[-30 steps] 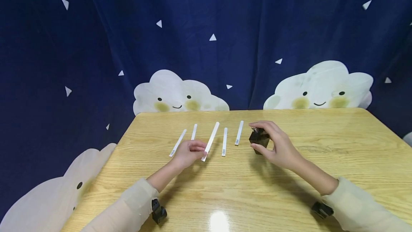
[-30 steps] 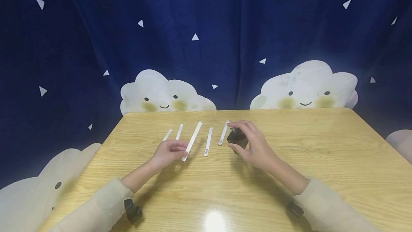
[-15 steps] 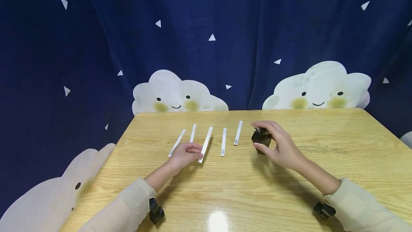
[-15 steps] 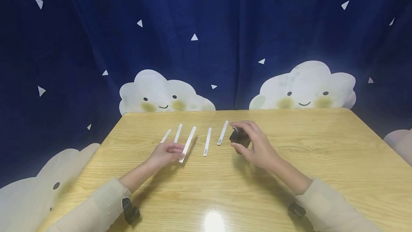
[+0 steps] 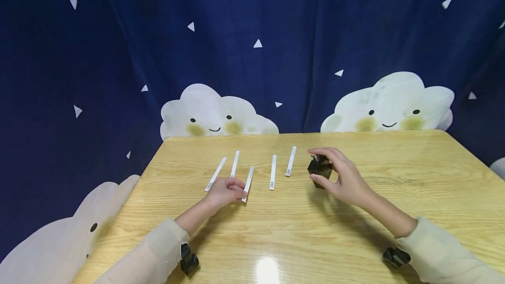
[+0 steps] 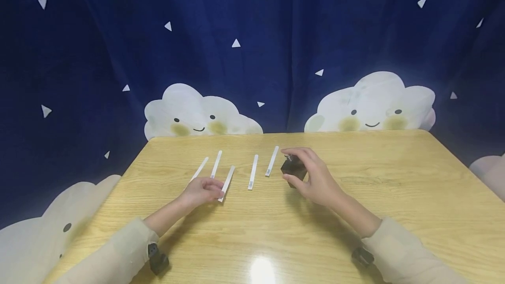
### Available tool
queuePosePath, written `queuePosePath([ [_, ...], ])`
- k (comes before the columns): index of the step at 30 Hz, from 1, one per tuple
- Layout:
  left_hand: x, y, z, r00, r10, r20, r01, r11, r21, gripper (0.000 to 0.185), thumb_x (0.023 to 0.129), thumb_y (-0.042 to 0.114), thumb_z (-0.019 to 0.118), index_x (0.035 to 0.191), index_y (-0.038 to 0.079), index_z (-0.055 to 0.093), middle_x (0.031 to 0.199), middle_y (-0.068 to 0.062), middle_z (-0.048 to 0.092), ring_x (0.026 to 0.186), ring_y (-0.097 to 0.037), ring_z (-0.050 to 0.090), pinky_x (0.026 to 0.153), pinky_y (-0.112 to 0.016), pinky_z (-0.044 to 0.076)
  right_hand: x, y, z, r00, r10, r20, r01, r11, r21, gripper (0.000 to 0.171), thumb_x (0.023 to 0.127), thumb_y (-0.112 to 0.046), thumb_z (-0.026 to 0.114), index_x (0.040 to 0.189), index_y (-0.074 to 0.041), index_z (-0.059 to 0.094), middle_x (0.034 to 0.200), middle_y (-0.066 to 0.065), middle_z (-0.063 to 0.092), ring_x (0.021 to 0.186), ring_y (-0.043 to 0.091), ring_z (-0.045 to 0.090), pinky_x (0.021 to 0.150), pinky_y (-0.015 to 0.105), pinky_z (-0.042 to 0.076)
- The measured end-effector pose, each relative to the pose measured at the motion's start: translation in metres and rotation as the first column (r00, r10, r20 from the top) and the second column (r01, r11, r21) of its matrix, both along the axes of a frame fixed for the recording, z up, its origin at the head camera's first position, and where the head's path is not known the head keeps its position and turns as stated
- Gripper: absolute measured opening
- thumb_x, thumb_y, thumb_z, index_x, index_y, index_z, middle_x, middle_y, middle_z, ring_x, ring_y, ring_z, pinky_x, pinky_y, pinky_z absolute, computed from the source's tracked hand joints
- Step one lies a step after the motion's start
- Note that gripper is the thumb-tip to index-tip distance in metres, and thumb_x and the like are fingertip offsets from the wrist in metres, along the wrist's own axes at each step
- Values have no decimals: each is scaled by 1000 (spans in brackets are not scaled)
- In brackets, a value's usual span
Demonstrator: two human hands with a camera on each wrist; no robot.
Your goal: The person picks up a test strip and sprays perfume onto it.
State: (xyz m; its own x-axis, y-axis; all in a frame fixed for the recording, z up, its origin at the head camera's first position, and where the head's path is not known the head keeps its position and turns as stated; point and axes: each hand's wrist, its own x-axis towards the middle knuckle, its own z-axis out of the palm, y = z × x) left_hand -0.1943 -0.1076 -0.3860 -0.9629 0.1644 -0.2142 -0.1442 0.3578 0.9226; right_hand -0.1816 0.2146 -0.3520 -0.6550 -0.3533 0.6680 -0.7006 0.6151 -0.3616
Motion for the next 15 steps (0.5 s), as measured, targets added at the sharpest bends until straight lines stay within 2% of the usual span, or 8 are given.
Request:
queuePosePath([
  [7, 4, -4, 2, 999, -4, -52, 0, 998, -68, 25, 82, -1, 69, 106, -6, 66, 91, -17, 71, 74, -12, 68, 74, -30, 61, -1, 2, -2, 1000, 2, -8, -2, 1000, -11, 62, 72, -5, 82, 128, -10, 57, 123, 8, 61, 110, 6, 53, 79, 10, 51],
  [15, 4, -6, 1, 981, -16, -194, -35, 967, -254, 20, 79, 5, 75, 98, 3, 71, 86, -8, 72, 75, -12, 63, 62, -22, 52, -1, 9, -4, 1000, -7, -18, 6, 1000, -22, 64, 70, -3, 82, 128, -11, 57, 122, 9, 61, 111, 4, 52, 77, 7, 49],
])
